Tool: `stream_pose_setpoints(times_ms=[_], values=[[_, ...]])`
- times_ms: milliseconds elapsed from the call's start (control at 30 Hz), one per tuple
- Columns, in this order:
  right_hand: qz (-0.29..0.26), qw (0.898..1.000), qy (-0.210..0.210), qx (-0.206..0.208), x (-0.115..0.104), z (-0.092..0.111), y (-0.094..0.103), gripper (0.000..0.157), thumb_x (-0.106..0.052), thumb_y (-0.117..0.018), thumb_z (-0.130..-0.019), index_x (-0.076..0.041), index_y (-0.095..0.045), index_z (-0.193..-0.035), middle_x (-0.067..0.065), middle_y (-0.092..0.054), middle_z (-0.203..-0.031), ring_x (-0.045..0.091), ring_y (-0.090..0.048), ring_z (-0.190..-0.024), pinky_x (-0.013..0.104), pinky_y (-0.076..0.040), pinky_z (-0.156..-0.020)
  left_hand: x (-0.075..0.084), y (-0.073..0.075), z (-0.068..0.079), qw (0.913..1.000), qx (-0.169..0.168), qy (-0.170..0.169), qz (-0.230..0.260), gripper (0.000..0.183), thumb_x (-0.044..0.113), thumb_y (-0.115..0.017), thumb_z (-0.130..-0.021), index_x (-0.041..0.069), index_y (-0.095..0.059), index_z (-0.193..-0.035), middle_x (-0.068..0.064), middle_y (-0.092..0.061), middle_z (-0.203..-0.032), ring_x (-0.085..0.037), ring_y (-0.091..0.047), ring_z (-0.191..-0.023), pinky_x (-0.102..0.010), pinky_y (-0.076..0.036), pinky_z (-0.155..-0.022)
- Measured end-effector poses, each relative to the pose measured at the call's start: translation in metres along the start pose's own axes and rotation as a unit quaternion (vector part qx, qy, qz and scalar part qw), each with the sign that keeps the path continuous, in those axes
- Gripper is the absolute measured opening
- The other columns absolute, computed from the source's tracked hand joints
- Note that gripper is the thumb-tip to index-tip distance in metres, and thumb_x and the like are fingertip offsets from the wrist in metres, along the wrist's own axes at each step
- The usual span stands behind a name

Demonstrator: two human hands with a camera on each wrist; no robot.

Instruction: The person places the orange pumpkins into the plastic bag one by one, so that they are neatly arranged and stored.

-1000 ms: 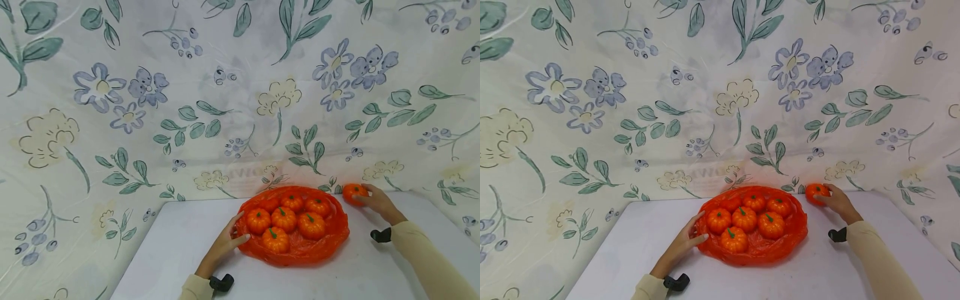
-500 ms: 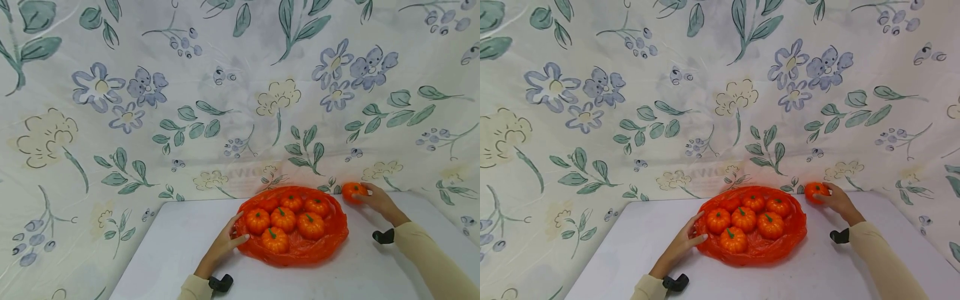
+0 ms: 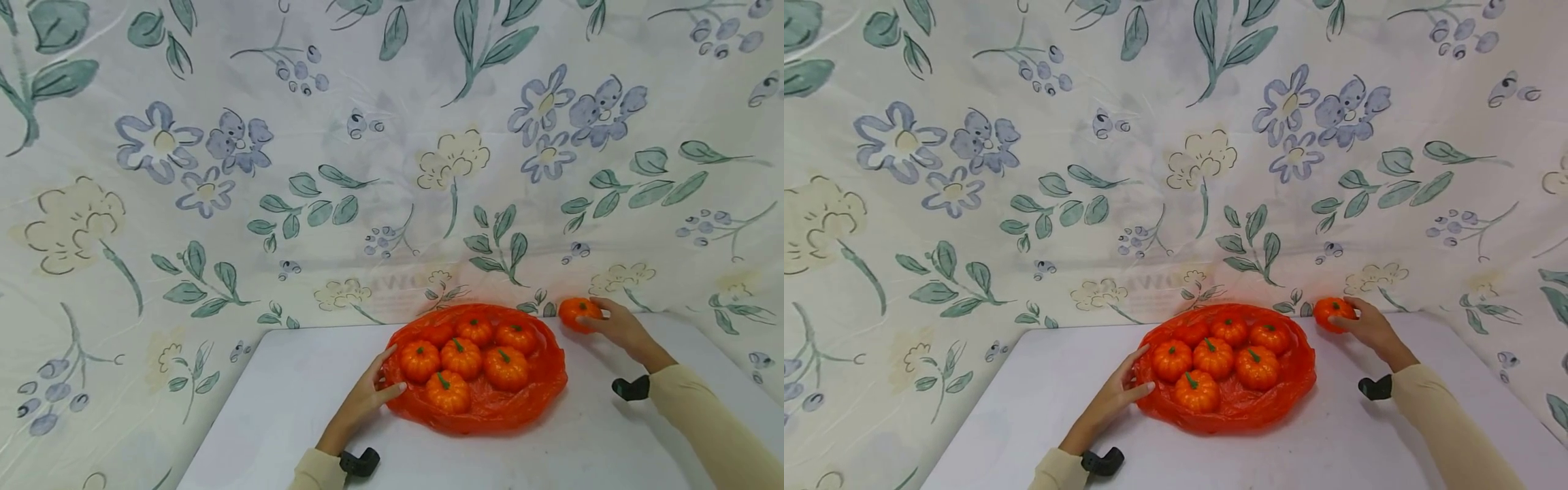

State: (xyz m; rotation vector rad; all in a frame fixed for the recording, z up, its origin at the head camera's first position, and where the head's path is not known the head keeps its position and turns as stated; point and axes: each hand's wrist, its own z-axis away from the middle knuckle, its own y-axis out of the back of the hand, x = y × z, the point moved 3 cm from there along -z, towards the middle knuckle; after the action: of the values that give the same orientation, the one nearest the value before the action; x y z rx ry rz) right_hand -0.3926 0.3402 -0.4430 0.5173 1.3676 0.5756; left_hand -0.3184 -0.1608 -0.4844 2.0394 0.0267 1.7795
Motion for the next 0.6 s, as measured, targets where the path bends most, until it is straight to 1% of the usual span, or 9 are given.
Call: stream_pose_setpoints(times_ms=[167, 267, 400, 533, 600], values=[[-0.007, 1.0, -0.007, 0.003, -0.002, 0.003, 0.001, 0.099, -0.054, -0.062, -0.094, 0.002, -0.01, -0.157, 0.036, -0.013, -0.159, 0.057, -0.022, -0.138, 0.073, -0.032, -0.107, 0.002, 0.0, 0.0, 1.0, 0.003, 0.002, -0.001, 0.073, 0.024, -0.068, -0.092, 0.021, -0.033, -0.156, -0.014, -0.037, -0.158, -0.032, -0.051, -0.125, -0.05, -0.048, -0.104], [-0.01, 1.0, -0.008, 0.006, -0.004, 0.004, 0.0, 0.099, -0.053, -0.063, -0.093, 0.002, -0.011, -0.158, 0.036, -0.014, -0.159, 0.057, -0.023, -0.138, 0.072, -0.033, -0.107, 0.003, 0.001, 0.002, 0.9999, 0.007, 0.012, 0.002, 0.074, 0.025, -0.069, -0.091, 0.021, -0.033, -0.156, -0.015, -0.038, -0.157, -0.031, -0.052, -0.123, -0.047, -0.05, -0.101], [-0.011, 1.0, -0.008, 0.011, -0.003, 0.007, 0.0, 0.102, -0.056, -0.063, -0.092, 0.001, -0.011, -0.158, 0.035, -0.015, -0.159, 0.056, -0.023, -0.138, 0.072, -0.033, -0.108, 0.003, 0.001, 0.002, 0.9998, 0.009, 0.018, -0.006, 0.074, 0.027, -0.069, -0.092, 0.022, -0.033, -0.156, -0.014, -0.038, -0.157, -0.031, -0.051, -0.125, -0.049, -0.05, -0.102], [-0.009, 1.0, -0.011, 0.008, -0.001, 0.012, 0.001, 0.105, -0.06, -0.063, -0.09, 0.0, -0.009, -0.158, 0.035, -0.014, -0.16, 0.057, -0.023, -0.139, 0.072, -0.033, -0.107, 0.003, 0.0, 0.001, 0.9998, 0.006, 0.016, -0.011, 0.074, 0.028, -0.069, -0.091, 0.023, -0.033, -0.156, -0.013, -0.037, -0.158, -0.031, -0.05, -0.126, -0.05, -0.049, -0.104], [-0.007, 1.0, -0.01, 0.005, -0.001, 0.014, 0.002, 0.107, -0.061, -0.062, -0.09, 0.001, -0.009, -0.158, 0.035, -0.013, -0.159, 0.057, -0.023, -0.139, 0.072, -0.033, -0.107, 0.002, -0.001, 0.001, 0.9998, 0.006, 0.014, -0.009, 0.074, 0.027, -0.069, -0.091, 0.021, -0.033, -0.156, -0.014, -0.038, -0.157, -0.031, -0.05, -0.125, -0.05, -0.048, -0.104]])
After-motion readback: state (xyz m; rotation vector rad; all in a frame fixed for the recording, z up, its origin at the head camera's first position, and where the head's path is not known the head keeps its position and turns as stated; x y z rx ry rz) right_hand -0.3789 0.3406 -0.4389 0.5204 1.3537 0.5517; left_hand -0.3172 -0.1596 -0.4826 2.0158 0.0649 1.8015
